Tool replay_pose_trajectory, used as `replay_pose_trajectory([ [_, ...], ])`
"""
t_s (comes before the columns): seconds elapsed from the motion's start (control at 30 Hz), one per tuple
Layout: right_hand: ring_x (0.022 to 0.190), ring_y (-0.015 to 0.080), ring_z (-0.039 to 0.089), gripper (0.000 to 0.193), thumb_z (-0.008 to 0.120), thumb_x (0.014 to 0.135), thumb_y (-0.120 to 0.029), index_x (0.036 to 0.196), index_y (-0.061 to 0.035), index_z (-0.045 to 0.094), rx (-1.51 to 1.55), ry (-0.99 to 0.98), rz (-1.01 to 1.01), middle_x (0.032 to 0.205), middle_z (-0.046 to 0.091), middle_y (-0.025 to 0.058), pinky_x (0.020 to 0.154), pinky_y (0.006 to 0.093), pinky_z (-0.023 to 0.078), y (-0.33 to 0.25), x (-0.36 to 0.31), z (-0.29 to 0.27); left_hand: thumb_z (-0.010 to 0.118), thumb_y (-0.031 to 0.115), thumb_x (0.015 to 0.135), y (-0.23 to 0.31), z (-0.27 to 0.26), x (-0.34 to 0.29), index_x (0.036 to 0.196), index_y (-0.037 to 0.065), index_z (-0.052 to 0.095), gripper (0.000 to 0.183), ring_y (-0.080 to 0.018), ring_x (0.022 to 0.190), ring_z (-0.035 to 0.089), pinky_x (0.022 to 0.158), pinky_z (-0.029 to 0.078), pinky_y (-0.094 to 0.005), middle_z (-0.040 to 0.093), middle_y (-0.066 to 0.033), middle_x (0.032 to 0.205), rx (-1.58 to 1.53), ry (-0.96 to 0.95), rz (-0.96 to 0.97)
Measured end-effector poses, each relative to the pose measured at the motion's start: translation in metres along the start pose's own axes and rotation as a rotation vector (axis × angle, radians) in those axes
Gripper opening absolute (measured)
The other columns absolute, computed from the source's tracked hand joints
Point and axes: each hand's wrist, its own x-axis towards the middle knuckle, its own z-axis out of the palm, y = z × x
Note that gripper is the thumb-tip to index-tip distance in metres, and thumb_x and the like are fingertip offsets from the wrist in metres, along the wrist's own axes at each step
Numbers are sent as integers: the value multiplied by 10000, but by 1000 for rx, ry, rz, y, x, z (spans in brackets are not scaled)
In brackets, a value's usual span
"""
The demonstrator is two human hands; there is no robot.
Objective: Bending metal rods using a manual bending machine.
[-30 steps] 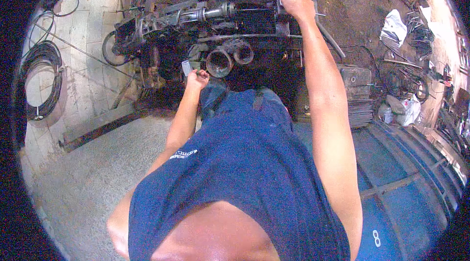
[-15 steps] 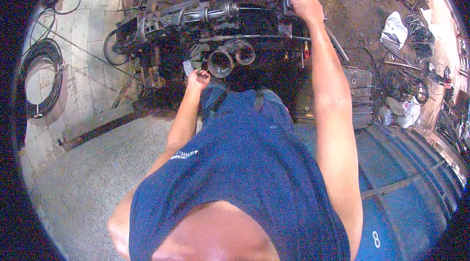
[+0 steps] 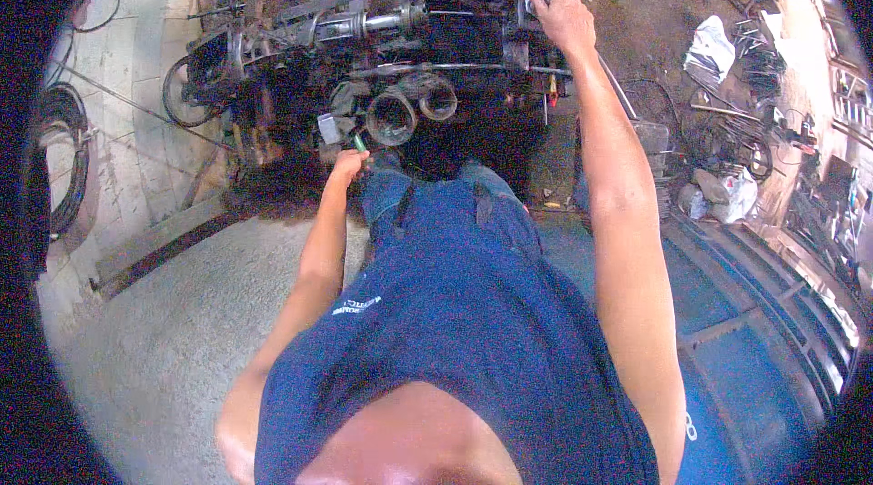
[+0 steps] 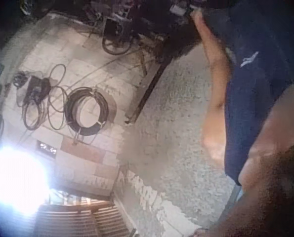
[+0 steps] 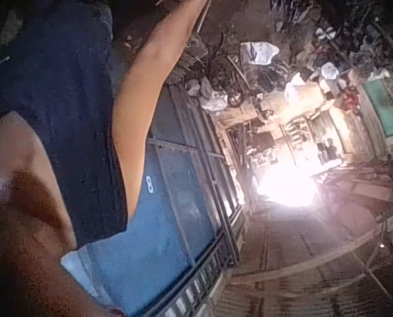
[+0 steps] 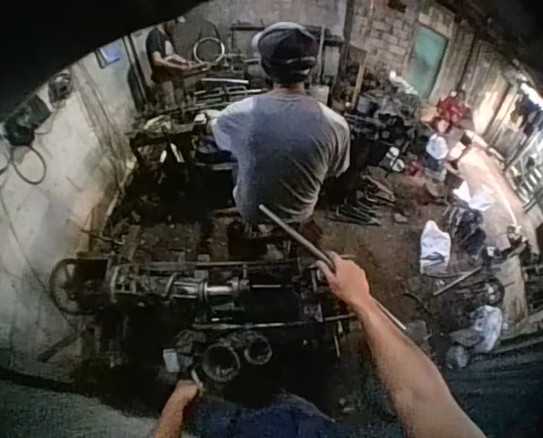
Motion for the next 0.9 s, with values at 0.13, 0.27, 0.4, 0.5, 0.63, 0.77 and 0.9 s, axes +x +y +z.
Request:
replay_pose_trajectory([
  [0.13,966,396,622,553,492,876,-563,1282,-189,508,-79,0,-48,983,651,241,811,495,498,5,3,6,656,359,818,-10,28,12,988,71,691,337,-387,982,617,849,480,-430,660,-209,999,424,277,130],
  [0.27,937,393,633,533,520,871,-515,1290,-186,502,-138,-15,-60,970,660,226,802,494,503,4,4,10,634,352,825,-9,37,24,1013,76,689,339,-376,1018,610,857,481,-438,650,-207,1056,340,365,34],
  [0.4,925,391,636,533,550,858,-462,1302,-174,490,-157,-9,-76,971,661,224,798,491,504,-4,5,11,640,356,813,-9,25,14,1029,93,692,345,-369,1035,607,883,475,-433,645,-206,1079,300,299,-5],
  [0.5,949,388,629,533,561,854,-425,1314,-168,478,-130,-69,-49,1003,653,231,810,488,500,-7,4,6,646,362,802,10,15,-25,1086,82,673,400,-361,1043,608,903,468,-424,640,-212,1091,377,377,115],
  [0.63,940,392,630,521,565,863,-395,1333,-193,463,-105,-60,-97,991,654,234,818,492,495,-10,3,3,644,334,824,8,-22,-55,1219,35,581,499,-331,876,658,816,499,-390,690,-178,899,226,558,333],
  [0.77,935,386,636,544,573,862,-397,1358,-221,432,-94,-58,-123,985,655,232,805,490,503,17,6,-2,626,275,862,25,-42,-96,1210,19,586,435,-247,822,676,769,510,-356,694,-168,873,126,630,437],
  [0.9,928,396,634,571,568,861,-422,1366,-199,421,-101,-89,-68,986,656,223,799,490,509,33,6,-14,622,261,863,58,-39,-121,1178,-1,602,410,-271,841,676,780,507,-352,687,-191,914,106,614,541],
])
